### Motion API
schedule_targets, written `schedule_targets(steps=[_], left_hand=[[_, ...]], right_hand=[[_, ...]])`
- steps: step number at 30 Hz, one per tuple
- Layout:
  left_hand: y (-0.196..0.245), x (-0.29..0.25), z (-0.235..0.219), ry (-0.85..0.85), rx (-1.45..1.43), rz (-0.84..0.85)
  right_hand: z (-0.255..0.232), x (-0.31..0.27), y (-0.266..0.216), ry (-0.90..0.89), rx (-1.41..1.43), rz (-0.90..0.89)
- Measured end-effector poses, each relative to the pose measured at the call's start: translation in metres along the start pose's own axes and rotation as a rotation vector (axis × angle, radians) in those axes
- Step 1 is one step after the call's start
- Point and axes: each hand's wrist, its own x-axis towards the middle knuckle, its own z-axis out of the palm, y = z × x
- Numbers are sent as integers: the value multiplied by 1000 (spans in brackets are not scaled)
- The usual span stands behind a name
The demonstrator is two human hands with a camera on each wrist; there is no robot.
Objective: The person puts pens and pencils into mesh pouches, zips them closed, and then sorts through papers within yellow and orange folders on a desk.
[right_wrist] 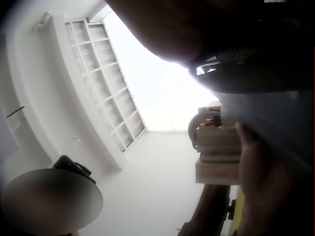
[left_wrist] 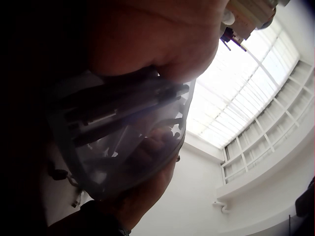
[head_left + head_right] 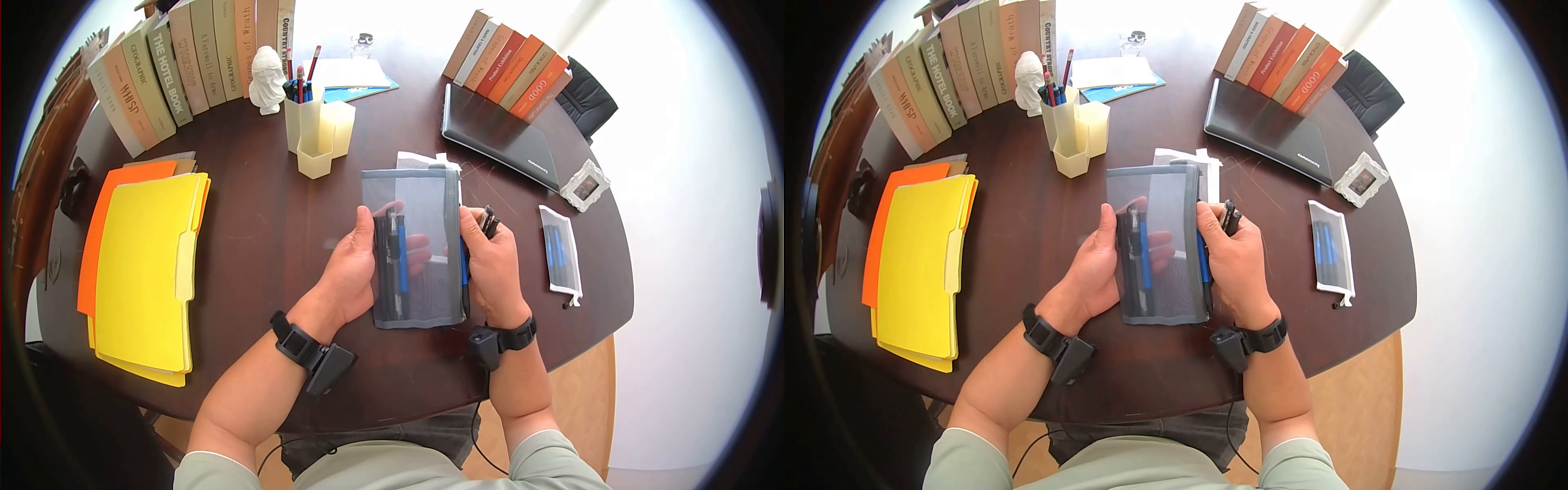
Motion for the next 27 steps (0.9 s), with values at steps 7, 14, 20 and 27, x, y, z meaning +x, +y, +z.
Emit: schedule_targets(steps=[7,14,20,27], left_hand=[[0,1,-2,-31,22,-12],[-2,2,-4,-37,24,-1],[-2,1,-4,-41,30,1],[-2,0,-2,-17,-17,-2]], right_hand=[[3,0,-2,85,-40,-80],[2,-2,-11,184,22,-136],[1,-1,-11,187,70,-174],[-7,1,-13,292,111,-249]])
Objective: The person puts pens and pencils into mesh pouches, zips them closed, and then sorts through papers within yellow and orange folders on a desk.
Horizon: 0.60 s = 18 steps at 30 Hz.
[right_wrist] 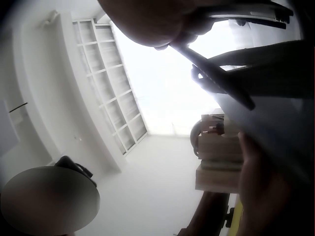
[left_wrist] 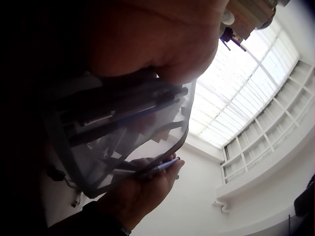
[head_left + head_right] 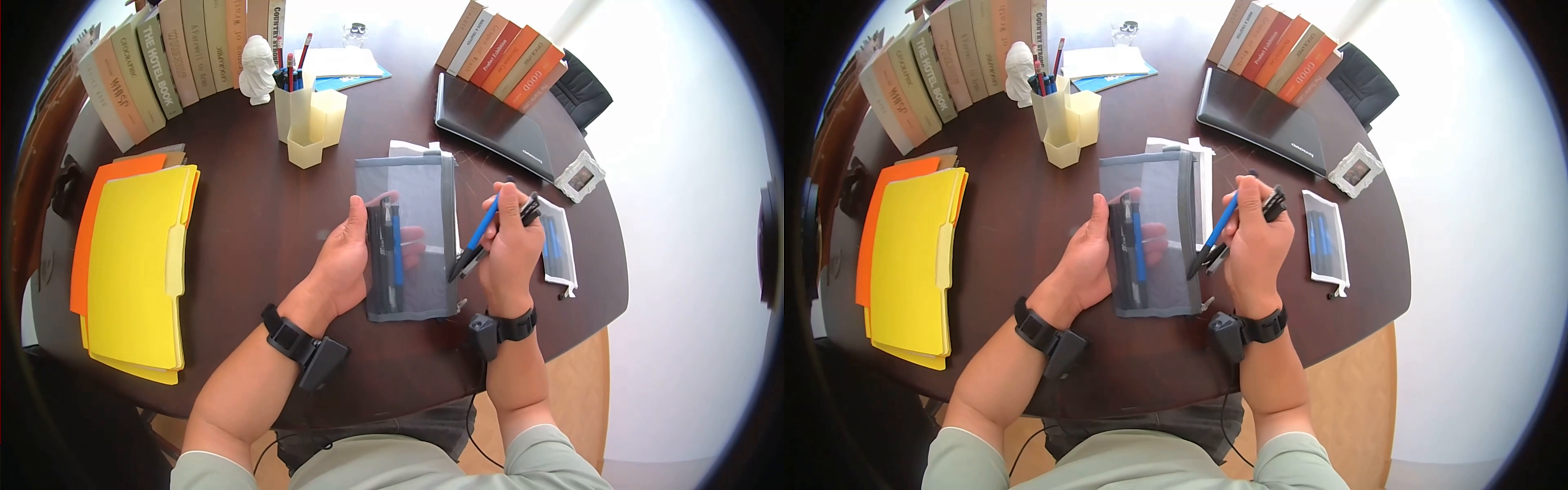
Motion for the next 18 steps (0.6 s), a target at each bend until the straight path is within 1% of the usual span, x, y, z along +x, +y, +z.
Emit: schedule_targets(steps=[6,9,15,18], left_hand=[[0,0,-1,2,11,4],[0,0,-1,7,17,0],[-1,1,-1,6,14,-2],[-1,1,-1,4,5,4]], right_hand=[[-13,14,-2,155,109,-129],[-15,15,-2,154,109,-158],[-6,9,2,130,101,-115],[-5,6,7,36,11,-45]])
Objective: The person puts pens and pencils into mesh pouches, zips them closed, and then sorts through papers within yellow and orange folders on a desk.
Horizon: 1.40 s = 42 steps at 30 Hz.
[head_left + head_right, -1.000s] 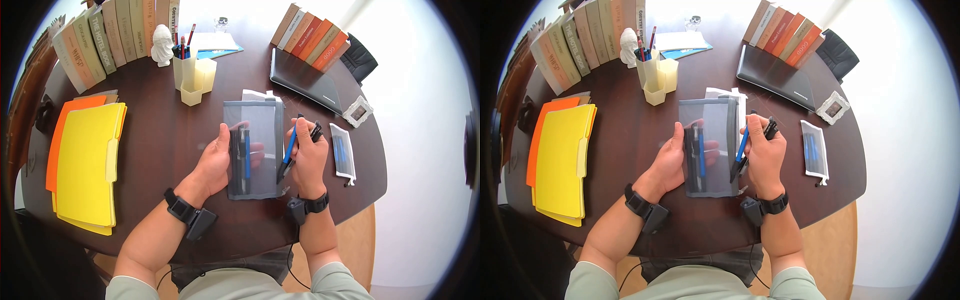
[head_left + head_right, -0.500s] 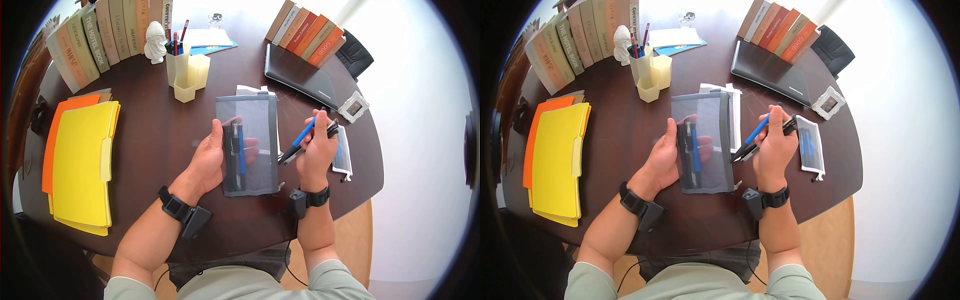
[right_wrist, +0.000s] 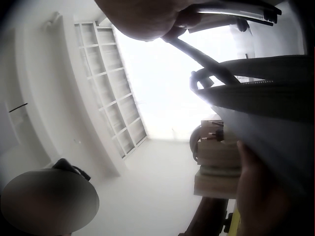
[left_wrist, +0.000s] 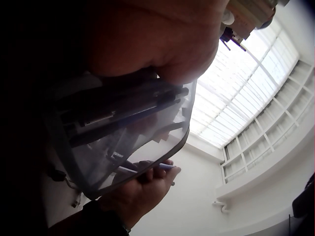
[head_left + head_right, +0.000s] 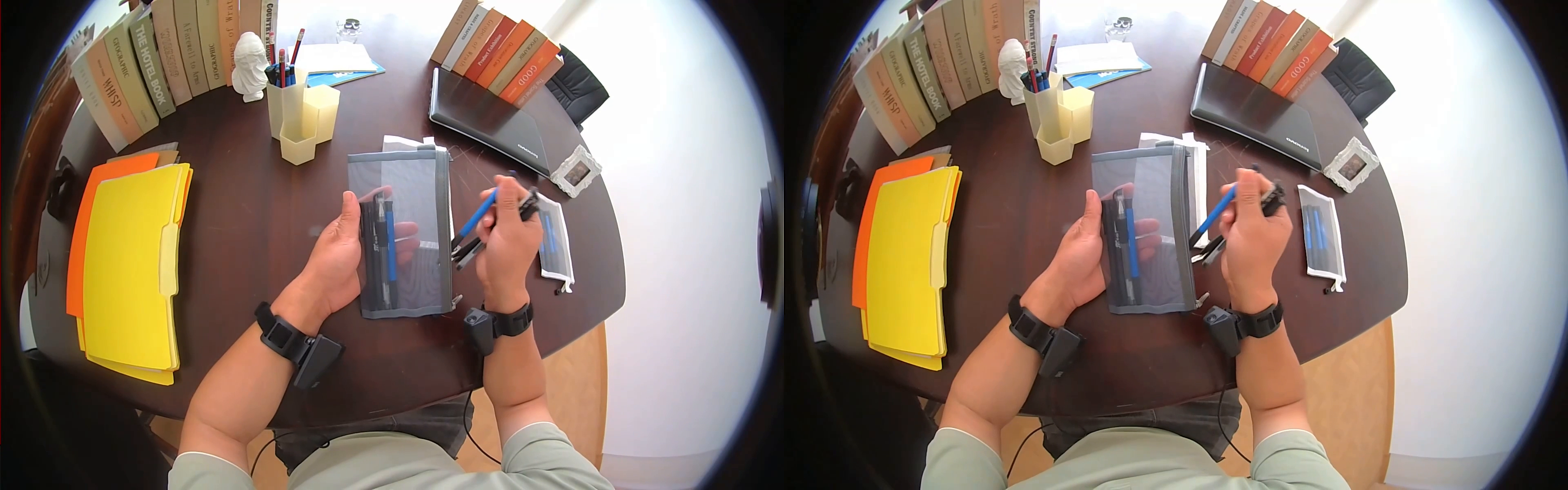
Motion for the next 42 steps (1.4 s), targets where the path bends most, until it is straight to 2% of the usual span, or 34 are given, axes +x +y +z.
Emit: schedule_targets(steps=[4,8,11,14,23,27,36,42], left_hand=[[-4,5,-9,-41,-36,27],[-2,3,-4,2,-29,38],[-1,1,-3,9,-28,37],[-2,3,-5,-11,-45,37],[-1,2,-3,12,-59,32],[-3,3,-6,-9,-65,43],[-2,2,-4,6,-64,46],[-3,3,-6,5,-74,48]], right_hand=[[9,-13,-18,-381,-383,236],[14,-20,-20,-486,-346,218],[16,-19,-21,-427,-299,267],[13,-15,-15,-406,-395,183],[3,0,-6,-175,86,248],[-3,5,-6,-199,206,269],[1,6,-13,-81,9,140],[-11,14,-7,-4,38,45]])
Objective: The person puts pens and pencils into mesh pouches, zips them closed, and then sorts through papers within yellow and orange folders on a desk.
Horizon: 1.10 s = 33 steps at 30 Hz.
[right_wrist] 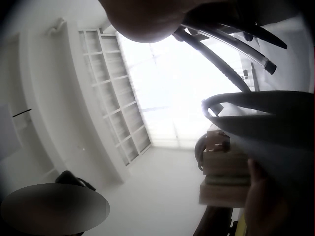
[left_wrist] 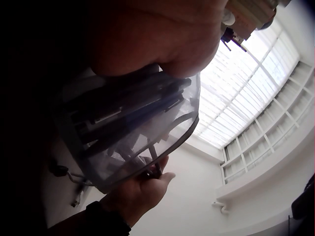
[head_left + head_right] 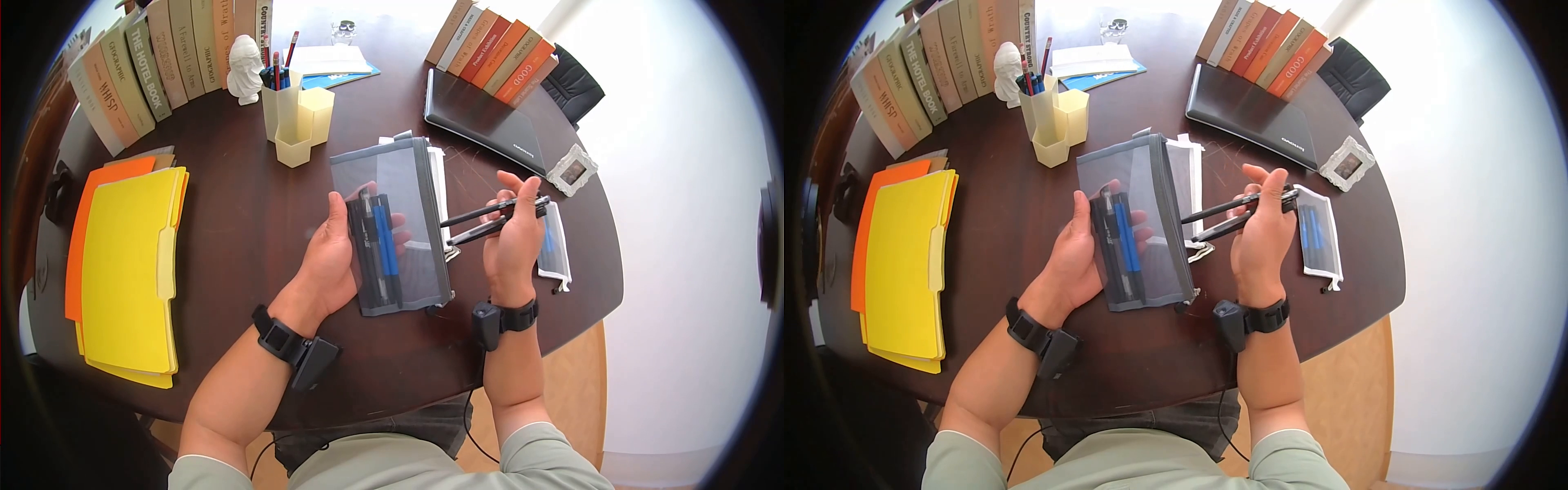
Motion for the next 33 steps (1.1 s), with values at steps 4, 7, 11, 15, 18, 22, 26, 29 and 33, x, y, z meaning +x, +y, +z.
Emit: schedule_targets(steps=[4,7,11,15,18,22,26,29,33], left_hand=[[0,0,0,0,-8,-3],[0,0,1,-1,-3,-3],[0,-1,2,4,24,-2],[0,-1,2,0,19,-10],[1,-2,4,-3,30,-6],[0,0,1,-27,40,1],[0,1,1,-36,40,1],[-2,4,-3,-49,36,6],[0,0,0,-73,11,15]], right_hand=[[-6,4,-4,55,97,-54],[-4,2,-5,43,97,-32],[5,-5,-2,-62,-50,37],[16,-22,8,-215,-412,26],[21,-31,16,-262,-576,-99],[20,-30,10,-271,-524,-76],[20,-29,9,-281,-496,-34],[21,-30,4,-402,-521,44],[26,-37,10,-494,-485,1]])
